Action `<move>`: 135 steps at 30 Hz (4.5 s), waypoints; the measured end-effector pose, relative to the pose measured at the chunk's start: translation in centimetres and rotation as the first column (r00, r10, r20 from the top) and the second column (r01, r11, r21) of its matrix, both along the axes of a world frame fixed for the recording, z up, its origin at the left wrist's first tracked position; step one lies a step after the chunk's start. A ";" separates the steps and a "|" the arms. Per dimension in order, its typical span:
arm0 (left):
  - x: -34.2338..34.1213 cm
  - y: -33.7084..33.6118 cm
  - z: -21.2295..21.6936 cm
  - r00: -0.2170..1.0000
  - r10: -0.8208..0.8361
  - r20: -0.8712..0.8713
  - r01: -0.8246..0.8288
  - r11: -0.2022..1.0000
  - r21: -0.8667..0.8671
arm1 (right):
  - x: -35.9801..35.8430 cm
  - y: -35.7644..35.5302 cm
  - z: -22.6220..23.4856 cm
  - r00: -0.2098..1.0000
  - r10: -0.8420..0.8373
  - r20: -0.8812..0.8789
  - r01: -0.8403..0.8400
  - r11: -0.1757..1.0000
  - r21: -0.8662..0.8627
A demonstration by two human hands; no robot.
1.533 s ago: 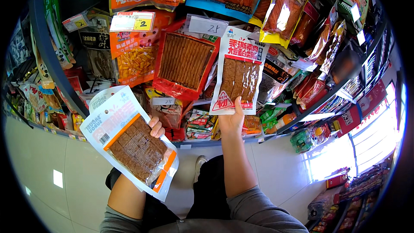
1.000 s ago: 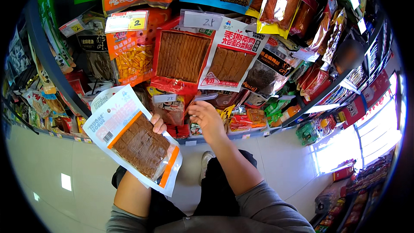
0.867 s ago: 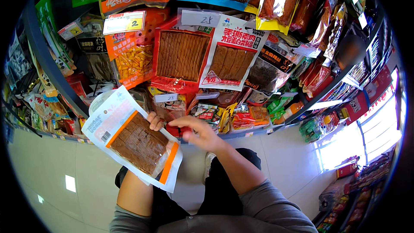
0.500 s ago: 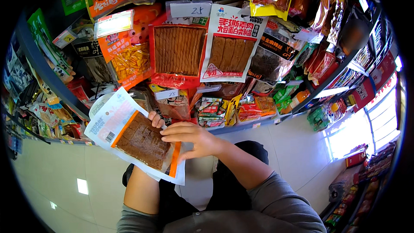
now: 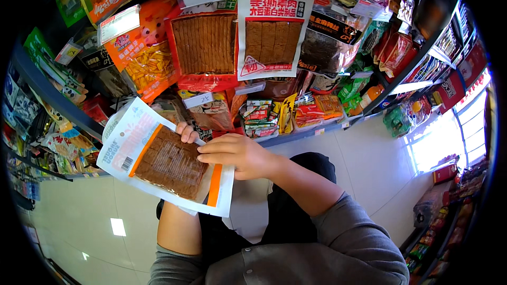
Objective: The person sits on the floor in a store aisle and organizes packaged snacks on the bottom shelf. They pick up various snack packages, inspect them, and place them back on the shelf in an orderly manner.
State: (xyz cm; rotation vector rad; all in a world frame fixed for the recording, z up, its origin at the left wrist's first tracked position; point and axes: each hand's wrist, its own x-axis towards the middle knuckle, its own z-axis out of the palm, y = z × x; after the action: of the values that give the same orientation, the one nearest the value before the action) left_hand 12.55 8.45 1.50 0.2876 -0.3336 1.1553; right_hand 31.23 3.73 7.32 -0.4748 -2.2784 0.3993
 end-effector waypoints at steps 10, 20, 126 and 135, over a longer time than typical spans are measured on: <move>-0.5 -0.9 -1.5 0.993 -0.014 -0.119 0.020 0.999 0.048 | -1.4 -2.8 -0.1 0.942 -0.306 -0.140 0.332 0.914 0.234; 1.8 -2.6 -0.4 0.963 0.191 -0.192 -0.223 0.961 -0.165 | 1.8 -0.7 -1.0 0.600 -0.749 -0.282 0.235 0.502 -0.832; 5.4 -4.6 5.4 0.350 0.541 -0.765 -0.421 0.820 0.388 | 6.5 5.2 -1.0 -0.164 -0.685 -0.710 -0.604 0.638 -0.476; 5.4 -4.3 4.9 0.352 0.512 -0.784 -0.417 0.835 0.359 | 6.8 6.1 -0.9 -0.215 -0.683 -0.698 -0.624 0.646 -0.440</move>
State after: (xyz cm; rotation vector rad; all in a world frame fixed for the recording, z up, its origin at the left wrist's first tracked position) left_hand 17.92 4.16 6.41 1.0764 0.6672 1.4007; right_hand 38.01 9.86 6.39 -0.3275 -0.1011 1.2447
